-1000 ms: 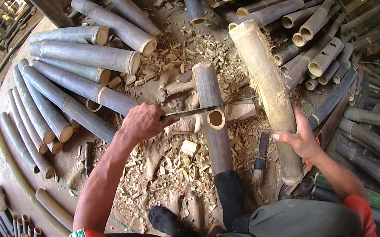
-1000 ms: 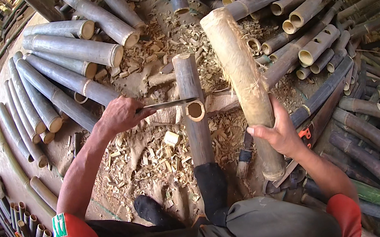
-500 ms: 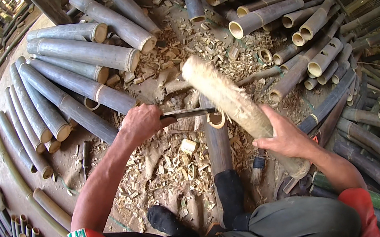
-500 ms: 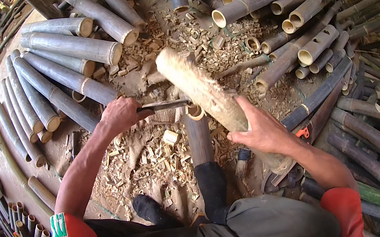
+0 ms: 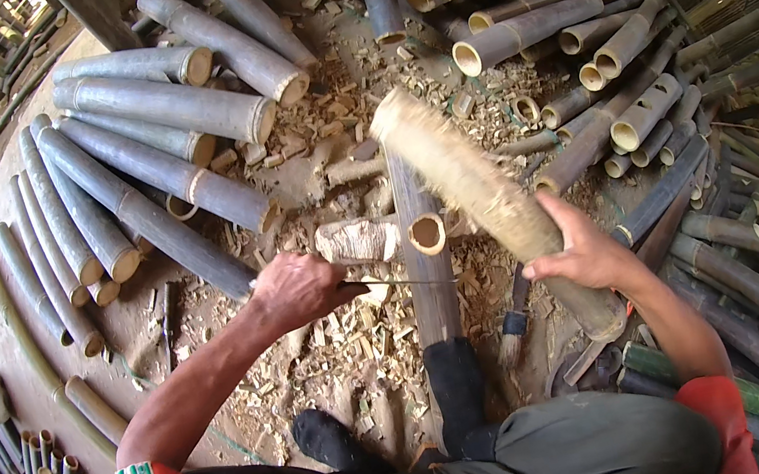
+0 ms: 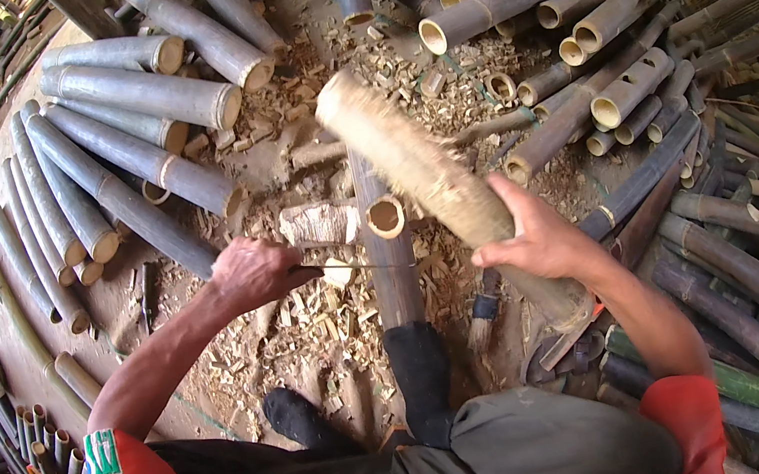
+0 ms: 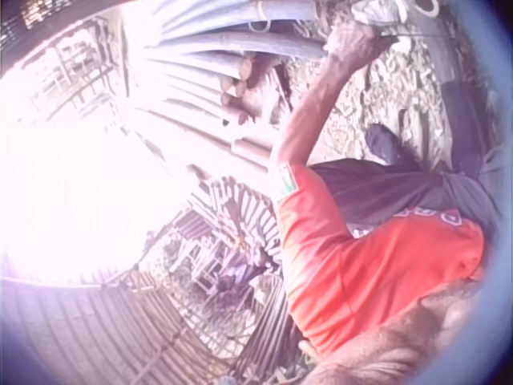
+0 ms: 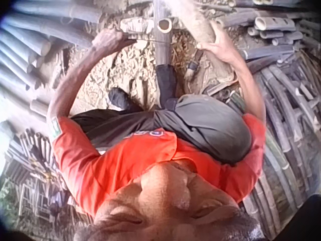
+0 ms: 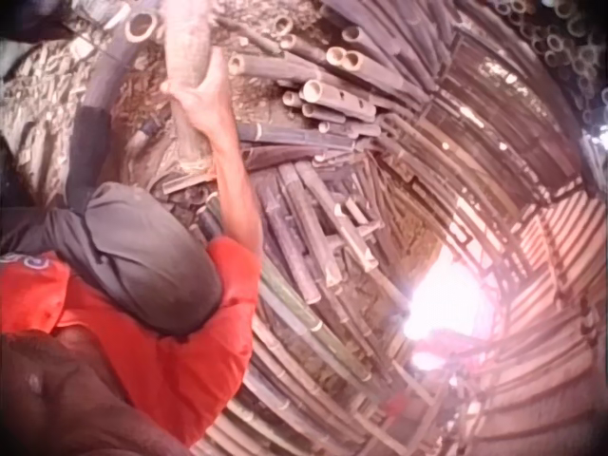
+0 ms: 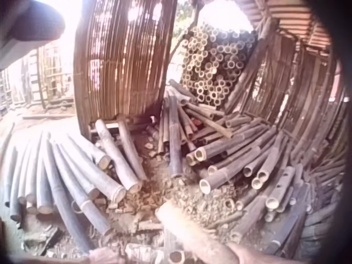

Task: The person cuts a bamboo pole with a hand saw, uses a knife to carve a hole and smooth edges, and fits bamboo segments together by hand.

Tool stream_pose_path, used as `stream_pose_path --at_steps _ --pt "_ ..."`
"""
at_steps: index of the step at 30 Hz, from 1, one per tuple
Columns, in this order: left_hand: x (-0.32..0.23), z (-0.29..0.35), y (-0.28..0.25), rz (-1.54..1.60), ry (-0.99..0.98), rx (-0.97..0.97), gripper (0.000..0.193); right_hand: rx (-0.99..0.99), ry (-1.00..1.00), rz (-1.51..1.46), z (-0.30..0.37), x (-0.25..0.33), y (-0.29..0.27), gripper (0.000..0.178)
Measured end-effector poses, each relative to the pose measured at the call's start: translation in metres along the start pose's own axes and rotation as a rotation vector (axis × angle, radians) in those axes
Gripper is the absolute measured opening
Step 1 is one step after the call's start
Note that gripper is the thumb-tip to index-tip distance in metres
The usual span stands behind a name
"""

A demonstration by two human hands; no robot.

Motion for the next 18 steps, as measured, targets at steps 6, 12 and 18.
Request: stream_pose_path --at_steps 6,12,18 --pt "0.009 -0.04 -0.006 0.221 -0.354 -0.072 0.074 -0.143 -0.091 -0.271 0.017 -0.013 -0.001 0.103" --pt "0.002 -0.05 -0.025 0.189 -0.374 -0.039 0.075 -0.267 -0.088 -0.122 0.047 -0.037 0.017 0.088" --pt "0.005 -0.051 -0.023 0.189 -0.374 -0.032 0.077 -0.187 -0.051 0.139 0.057 -0.027 -0.001 0.082"
Point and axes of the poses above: each hand's wrist, its own z-axis away from the middle knuckle, its own y-axis out of the palm, x = y × z, the point moved 4 cm from there along -z, towards the middle knuckle, and after that the axes turned 6 degrees about -x, right-handed, at the moved point
